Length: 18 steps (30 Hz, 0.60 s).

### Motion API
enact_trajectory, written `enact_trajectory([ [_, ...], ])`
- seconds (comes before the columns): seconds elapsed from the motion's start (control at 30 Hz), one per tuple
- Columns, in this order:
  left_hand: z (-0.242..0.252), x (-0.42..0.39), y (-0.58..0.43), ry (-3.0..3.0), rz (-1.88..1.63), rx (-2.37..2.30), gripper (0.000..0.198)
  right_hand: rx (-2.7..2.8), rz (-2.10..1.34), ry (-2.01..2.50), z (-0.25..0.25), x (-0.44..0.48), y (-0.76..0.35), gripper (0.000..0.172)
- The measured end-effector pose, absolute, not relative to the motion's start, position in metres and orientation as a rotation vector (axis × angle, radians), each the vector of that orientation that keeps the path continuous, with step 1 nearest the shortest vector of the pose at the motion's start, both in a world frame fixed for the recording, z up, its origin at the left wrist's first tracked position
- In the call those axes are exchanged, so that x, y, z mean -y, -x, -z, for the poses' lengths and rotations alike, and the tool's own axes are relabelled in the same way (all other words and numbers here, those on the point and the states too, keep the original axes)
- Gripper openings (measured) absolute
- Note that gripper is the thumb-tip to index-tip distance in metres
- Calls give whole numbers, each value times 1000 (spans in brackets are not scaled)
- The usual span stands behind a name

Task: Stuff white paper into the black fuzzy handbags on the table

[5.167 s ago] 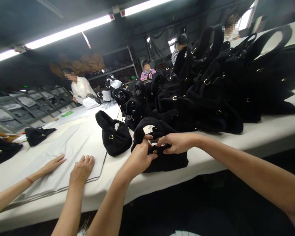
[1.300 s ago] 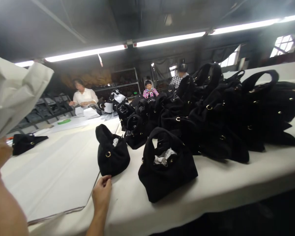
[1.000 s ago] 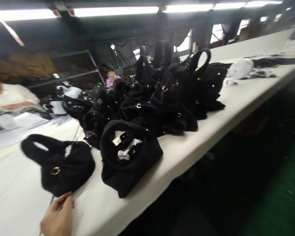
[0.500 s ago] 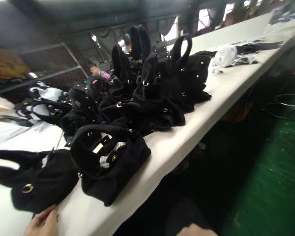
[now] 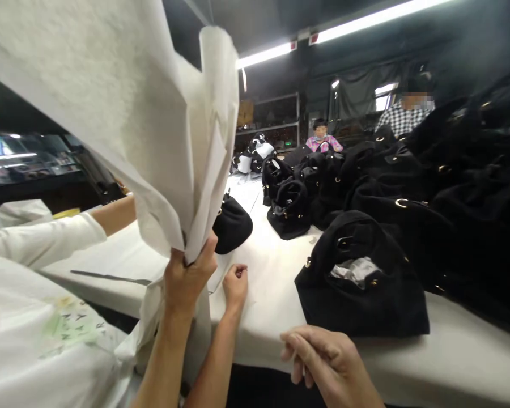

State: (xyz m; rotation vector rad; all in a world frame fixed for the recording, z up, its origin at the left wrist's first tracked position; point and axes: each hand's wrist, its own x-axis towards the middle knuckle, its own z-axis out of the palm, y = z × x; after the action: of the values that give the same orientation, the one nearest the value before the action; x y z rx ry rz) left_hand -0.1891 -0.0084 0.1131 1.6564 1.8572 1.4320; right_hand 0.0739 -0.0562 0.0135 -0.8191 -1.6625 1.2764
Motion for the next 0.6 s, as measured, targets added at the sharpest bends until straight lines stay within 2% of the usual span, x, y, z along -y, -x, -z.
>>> enact_trajectory([
  [0.07, -114, 3, 189, -1639, -1478, -1680, 81, 1680, -1294, 784, -13, 47, -55, 41],
  [0.13, -108, -8, 203, -1522, -1548, -1481, 87, 1647, -1315, 830, -11, 39, -37, 39],
  [0.27, -106, -39, 258, -1312, -1664, -1221, 58, 1572, -1306, 1001, -14, 13, -3, 42],
  [0.37, -119, -68, 295, -1259, -1762, -961, 39, 1820, -939, 1177, -25, -26, 30, 49],
  [0.43, -130, -87, 313, -1234, -1810, -821, 38, 2068, -667, 1316, -32, -60, 59, 39],
  [0.5, -140, -104, 329, -1228, -1831, -762, 35, 2227, -565, 1416, -35, -97, 95, 22],
  [0.53, -145, -111, 337, -1226, -1833, -734, 30, 2267, -565, 1454, -35, -114, 115, 18],
  [0.6, -158, -123, 353, -1233, -1830, -682, 18, 2313, -576, 1540, -31, -144, 154, 29],
])
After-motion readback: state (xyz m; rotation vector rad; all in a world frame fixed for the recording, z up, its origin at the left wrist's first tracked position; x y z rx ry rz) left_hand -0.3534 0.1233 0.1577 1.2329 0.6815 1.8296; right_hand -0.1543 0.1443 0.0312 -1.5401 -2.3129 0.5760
